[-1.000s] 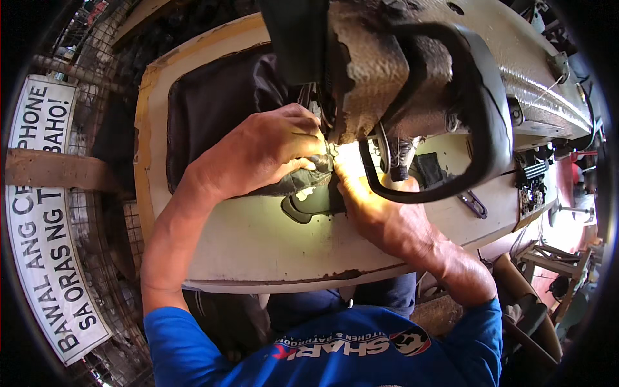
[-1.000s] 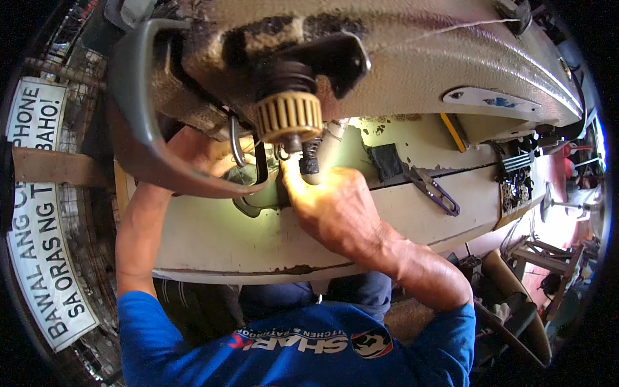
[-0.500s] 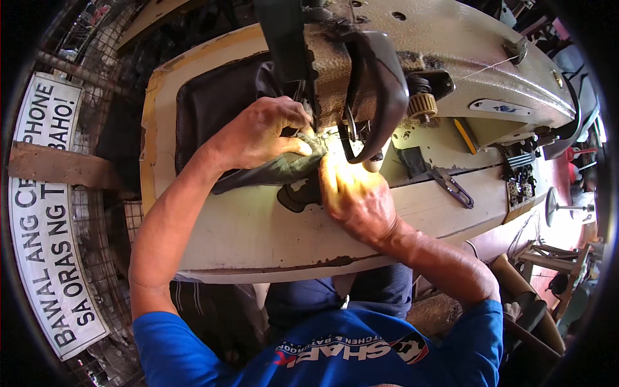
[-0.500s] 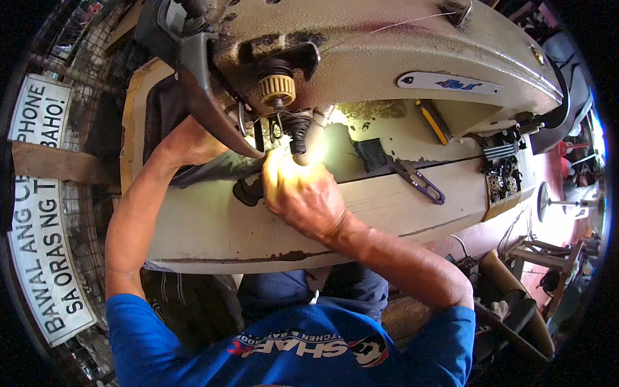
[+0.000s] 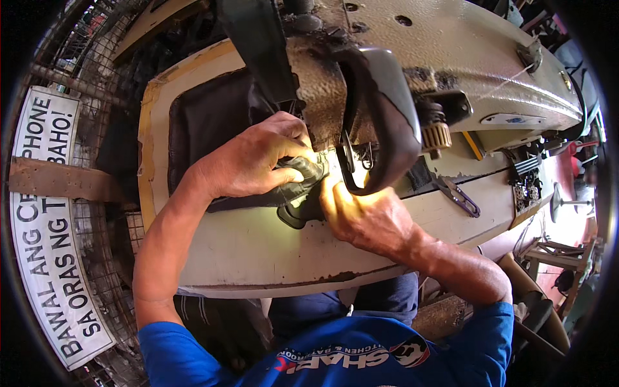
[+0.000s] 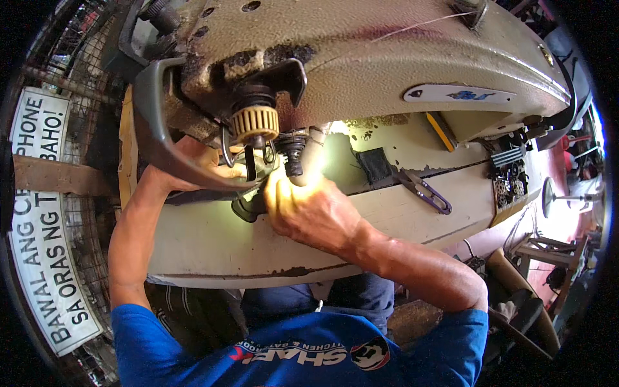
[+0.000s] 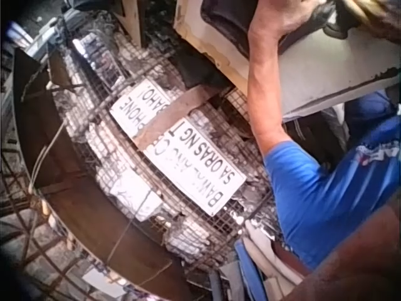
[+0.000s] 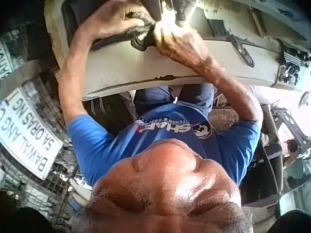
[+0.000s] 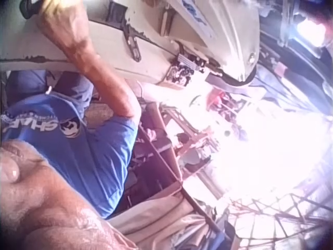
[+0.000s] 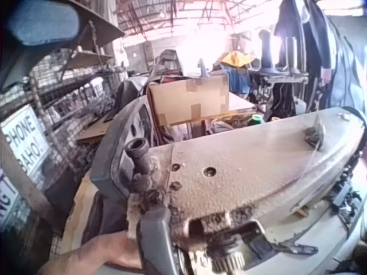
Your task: Sewing a dark leather or fabric pouch using an industrial sewing machine.
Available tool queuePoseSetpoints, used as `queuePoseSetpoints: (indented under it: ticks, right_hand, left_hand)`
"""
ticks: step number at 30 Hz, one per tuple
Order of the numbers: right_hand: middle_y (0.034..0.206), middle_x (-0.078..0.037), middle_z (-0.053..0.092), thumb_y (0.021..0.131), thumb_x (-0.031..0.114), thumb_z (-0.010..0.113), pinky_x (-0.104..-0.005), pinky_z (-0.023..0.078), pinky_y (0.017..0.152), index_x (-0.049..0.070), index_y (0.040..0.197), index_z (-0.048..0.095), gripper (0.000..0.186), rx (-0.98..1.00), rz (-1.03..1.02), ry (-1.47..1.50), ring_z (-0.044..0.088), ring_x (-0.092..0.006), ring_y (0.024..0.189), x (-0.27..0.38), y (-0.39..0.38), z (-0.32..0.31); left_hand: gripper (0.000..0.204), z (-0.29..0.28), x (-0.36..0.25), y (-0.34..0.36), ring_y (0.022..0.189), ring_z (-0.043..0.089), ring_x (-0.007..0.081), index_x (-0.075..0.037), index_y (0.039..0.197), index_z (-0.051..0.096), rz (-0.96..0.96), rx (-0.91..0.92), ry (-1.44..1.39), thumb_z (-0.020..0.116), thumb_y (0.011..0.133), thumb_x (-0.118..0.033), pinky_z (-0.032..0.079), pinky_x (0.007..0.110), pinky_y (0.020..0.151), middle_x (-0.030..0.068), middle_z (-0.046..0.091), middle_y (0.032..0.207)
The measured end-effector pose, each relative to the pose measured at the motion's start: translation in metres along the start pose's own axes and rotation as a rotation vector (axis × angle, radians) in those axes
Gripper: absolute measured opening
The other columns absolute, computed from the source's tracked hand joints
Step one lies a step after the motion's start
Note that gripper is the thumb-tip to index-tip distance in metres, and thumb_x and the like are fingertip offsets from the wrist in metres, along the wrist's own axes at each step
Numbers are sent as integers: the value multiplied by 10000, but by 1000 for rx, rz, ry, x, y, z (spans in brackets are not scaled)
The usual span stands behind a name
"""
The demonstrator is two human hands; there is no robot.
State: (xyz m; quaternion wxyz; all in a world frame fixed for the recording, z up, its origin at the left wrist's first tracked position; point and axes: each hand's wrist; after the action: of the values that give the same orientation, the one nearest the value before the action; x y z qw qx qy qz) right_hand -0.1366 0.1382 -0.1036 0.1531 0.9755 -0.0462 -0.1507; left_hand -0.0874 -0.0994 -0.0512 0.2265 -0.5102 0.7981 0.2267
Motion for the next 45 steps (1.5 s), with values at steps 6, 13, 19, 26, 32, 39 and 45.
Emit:
queuePoseSetpoints:
  ticks: [6,13,19,26,32,39,45]
  right_hand:
    - [731,-84,590,790,137,619,-365,505,578,-11,1145,655,386,-101,137,456,600,-249,658,-16,-13,15]
    - [636,-91,551,770,130,612,-392,483,583,-20,1357,553,610,-35,143,532,585,-267,592,-20,-17,23]
    - [649,-100,565,759,126,623,-401,493,588,-31,1327,572,592,-8,184,569,596,-278,603,-16,-15,23]
    - [688,-112,581,744,126,637,-416,501,607,-31,1292,600,571,28,232,568,610,-290,651,-12,-16,19]
    - [721,-119,597,753,121,632,-430,496,632,1,1198,639,461,3,219,576,615,-298,687,-11,-15,18]
    - [695,-99,596,910,217,669,-417,486,557,55,1085,691,240,-86,314,533,601,-273,610,-8,-13,16]
    - [718,-89,617,908,209,675,-411,504,582,75,1197,648,320,-84,317,587,625,-288,637,-9,-14,3]
  left_hand:
    - [192,8,-3,3,986,598,321,-6,919,690,50,-119,152,733,735,29,525,405,862,128,617,953]
    - [201,10,-4,4,951,600,314,-9,887,683,37,-147,143,735,699,39,519,410,836,108,617,908]
    - [174,10,-1,3,931,598,294,-19,850,670,101,-153,201,741,696,18,512,408,836,80,610,879]
    - [226,15,13,5,982,601,283,-32,921,704,122,-99,-19,745,702,11,517,389,891,68,609,888]
    - [220,18,20,3,998,593,285,-29,918,687,163,-134,15,749,711,14,521,388,896,71,610,930]
    - [230,6,15,8,990,585,303,-28,927,651,123,-105,43,724,719,34,524,393,877,88,599,919]
    - [225,-1,-4,4,960,578,299,-23,921,617,74,-170,-52,709,726,43,521,393,858,99,587,904]
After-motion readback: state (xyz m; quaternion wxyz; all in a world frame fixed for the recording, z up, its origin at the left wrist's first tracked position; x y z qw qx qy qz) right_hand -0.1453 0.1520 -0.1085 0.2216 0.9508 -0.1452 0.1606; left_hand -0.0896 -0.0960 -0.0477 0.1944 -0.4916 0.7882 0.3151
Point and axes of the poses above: each hand's wrist, its own y-axis towards the middle knuckle, its own z-axis out of the palm, x = y × z
